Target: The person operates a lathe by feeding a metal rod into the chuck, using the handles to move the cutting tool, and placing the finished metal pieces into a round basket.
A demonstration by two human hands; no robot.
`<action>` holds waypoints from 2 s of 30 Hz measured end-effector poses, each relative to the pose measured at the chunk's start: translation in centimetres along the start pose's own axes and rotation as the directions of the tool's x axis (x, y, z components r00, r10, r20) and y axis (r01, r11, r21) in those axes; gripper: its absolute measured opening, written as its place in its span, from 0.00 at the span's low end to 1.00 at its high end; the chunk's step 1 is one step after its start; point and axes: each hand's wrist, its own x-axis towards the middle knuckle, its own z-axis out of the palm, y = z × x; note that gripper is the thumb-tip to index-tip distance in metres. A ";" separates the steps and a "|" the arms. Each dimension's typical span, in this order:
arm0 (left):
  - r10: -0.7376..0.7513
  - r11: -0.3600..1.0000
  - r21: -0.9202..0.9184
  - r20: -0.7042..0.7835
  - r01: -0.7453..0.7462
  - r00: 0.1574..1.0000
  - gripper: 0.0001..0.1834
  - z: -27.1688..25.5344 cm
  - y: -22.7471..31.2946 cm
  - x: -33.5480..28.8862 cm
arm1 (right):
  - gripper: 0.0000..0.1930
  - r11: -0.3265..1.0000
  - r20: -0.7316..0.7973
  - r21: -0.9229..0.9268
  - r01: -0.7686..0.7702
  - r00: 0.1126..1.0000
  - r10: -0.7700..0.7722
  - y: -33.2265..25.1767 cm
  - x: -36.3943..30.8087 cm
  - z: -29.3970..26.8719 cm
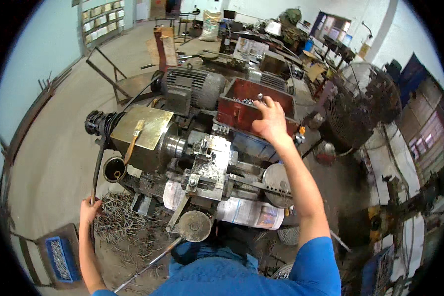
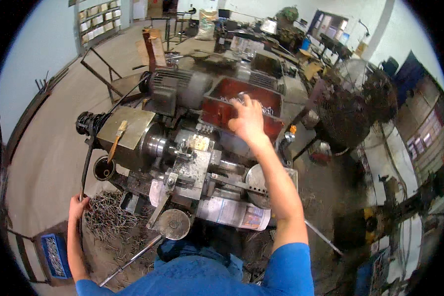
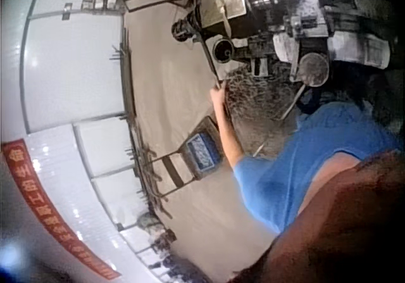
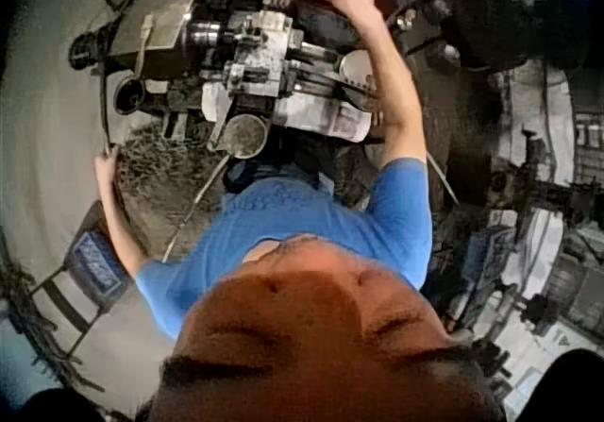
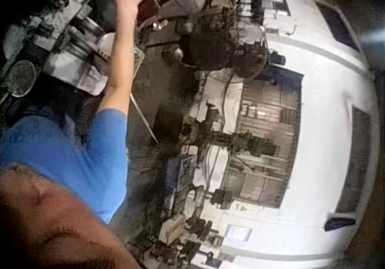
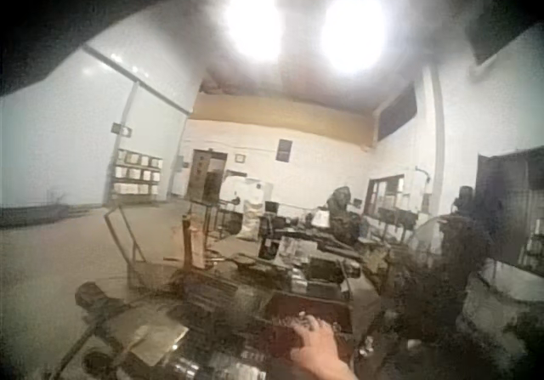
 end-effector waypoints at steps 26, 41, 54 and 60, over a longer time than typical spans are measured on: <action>-0.136 0.974 -0.142 0.247 0.175 0.959 0.18 -3.1 -3.2 5.0 | 0.19 0.383 0.571 -0.647 -0.660 -0.085 0.817 0.0 -64.9 -11.8; 0.464 0.879 -0.340 0.449 -0.335 0.763 0.14 11.5 20.4 -8.2 | 0.22 0.617 0.387 0.614 -0.492 0.869 0.308 -3.8 -35.4 -7.8; 0.438 0.723 -0.663 0.658 0.196 0.613 0.20 21.2 22.0 -10.7 | 0.19 0.516 -0.039 0.847 0.126 0.984 -0.175 -17.0 -18.2 -4.3; 0.452 0.889 -0.354 0.586 -0.290 0.672 0.18 18.5 24.1 -9.6 | 0.17 0.655 -0.051 0.707 0.266 0.943 -0.328 -17.4 -16.7 -3.4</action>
